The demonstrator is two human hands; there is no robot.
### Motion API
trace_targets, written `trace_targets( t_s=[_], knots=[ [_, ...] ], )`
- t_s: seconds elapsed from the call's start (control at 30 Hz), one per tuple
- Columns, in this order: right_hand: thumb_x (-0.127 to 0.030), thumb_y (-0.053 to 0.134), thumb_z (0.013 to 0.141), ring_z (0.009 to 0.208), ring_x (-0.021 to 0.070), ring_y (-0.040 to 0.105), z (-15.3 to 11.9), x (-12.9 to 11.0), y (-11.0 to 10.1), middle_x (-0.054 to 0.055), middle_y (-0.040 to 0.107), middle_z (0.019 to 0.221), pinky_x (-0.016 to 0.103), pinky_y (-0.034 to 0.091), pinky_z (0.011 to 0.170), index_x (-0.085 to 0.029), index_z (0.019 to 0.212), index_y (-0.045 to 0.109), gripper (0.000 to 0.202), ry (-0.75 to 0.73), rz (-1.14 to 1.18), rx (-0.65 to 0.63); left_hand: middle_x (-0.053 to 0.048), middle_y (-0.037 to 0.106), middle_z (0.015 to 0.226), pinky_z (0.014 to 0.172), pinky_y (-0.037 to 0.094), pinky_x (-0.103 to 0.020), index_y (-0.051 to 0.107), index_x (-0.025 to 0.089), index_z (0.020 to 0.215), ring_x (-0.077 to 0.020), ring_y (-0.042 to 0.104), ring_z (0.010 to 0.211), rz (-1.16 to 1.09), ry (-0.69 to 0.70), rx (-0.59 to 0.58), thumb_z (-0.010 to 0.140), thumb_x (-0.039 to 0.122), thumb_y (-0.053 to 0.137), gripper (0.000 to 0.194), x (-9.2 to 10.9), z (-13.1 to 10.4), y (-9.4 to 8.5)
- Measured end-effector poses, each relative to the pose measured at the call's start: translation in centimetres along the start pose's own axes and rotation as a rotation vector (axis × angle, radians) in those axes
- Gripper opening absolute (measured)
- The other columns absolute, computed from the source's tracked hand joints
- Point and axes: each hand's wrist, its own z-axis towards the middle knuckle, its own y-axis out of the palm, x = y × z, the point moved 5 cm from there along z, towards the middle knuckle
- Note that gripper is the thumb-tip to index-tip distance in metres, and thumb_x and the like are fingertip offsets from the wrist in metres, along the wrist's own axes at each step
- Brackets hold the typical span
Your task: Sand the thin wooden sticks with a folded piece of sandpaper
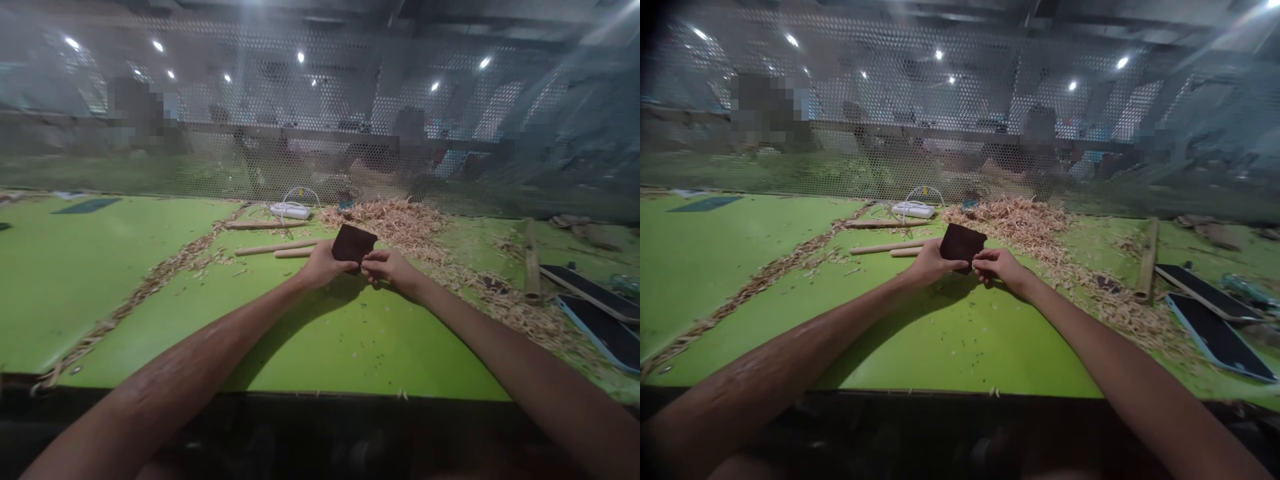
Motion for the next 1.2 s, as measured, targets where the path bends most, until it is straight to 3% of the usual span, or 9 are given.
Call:
trace_targets(
  t_s=[0.17, 0.33, 0.53, 0.73, 1.03, 1.2],
  knots=[
    [-0.045, 0.097, 0.07, 0.06, 0.0141, 0.059, 0.1, 0.0, 0.0, 0.001, 0.066, 0.069, 0.028, 0.048, 0.055, -0.019, 0.084, 0.072, 0.039, -0.015, 0.057, -0.004, -0.011, 0.086, 0.098, 0.089, 0.069, -0.047, 0.084, 0.013, 0.099, -0.0279, 0.081, 0.088, -0.098, -0.041, -0.007, 0.063, 0.019, 0.098, 0.039, -0.1, -0.1, 0.2],
    [-0.041, 0.098, 0.064, 0.057, 0.0127, 0.058, 0.2, -0.1, -0.3, -0.001, 0.065, 0.067, 0.026, 0.047, 0.054, -0.02, 0.082, 0.072, 0.038, -0.043, 0.057, 0.071, -0.01, 0.086, 0.097, 0.091, 0.068, -0.047, 0.084, 0.013, 0.097, -0.0293, 0.082, 0.092, -0.049, -0.092, 0.047, 0.062, 0.015, 0.098, 0.038, 0.0, -0.2, 0.0],
    [-0.046, 0.096, 0.063, 0.054, 0.014, 0.055, -0.1, -0.5, 0.0, -0.001, 0.062, 0.062, 0.026, 0.04, 0.046, -0.021, 0.084, 0.077, 0.039, -0.082, 0.013, 0.191, -0.009, 0.086, 0.097, 0.089, 0.068, -0.044, 0.084, 0.014, 0.097, -0.0293, 0.082, 0.092, -0.052, -0.05, 0.099, 0.064, 0.015, 0.097, 0.035, 0.2, -0.3, 0.0],
    [-0.048, 0.097, 0.064, 0.055, 0.0153, 0.054, -0.9, -1.0, 0.5, 0.002, 0.064, 0.061, 0.029, 0.039, 0.045, -0.019, 0.087, 0.082, 0.04, -0.056, -0.008, 0.228, -0.009, 0.086, 0.1, 0.088, 0.067, -0.042, 0.085, 0.014, 0.097, -0.0289, 0.081, 0.092, -0.034, -0.043, 0.155, 0.066, 0.015, 0.095, 0.032, -0.2, -0.1, -0.1],
    [-0.059, 0.098, 0.062, 0.047, 0.0119, 0.045, -0.9, -1.2, 0.7, 0.0, 0.057, 0.053, 0.027, 0.031, 0.04, -0.018, 0.08, 0.078, 0.049, -0.046, -0.063, 0.263, -0.01, 0.086, 0.102, 0.09, 0.065, -0.041, 0.084, 0.012, 0.099, -0.0294, 0.081, 0.094, -0.002, 0.046, 0.09, 0.07, 0.02, 0.094, 0.032, 0.2, -0.3, 0.3],
    [-0.058, 0.1, 0.058, 0.052, 0.0124, 0.044, -0.7, -1.2, 0.5, 0.0, 0.057, 0.055, 0.028, 0.034, 0.045, -0.018, 0.077, 0.078, 0.049, -0.042, -0.056, 0.309, -0.011, 0.086, 0.105, 0.094, 0.065, -0.045, 0.084, 0.013, 0.101, -0.0315, 0.081, 0.099, -0.042, 0.003, 0.047, 0.065, 0.019, 0.096, 0.038, 0.1, -0.3, 0.4]
  ],
)
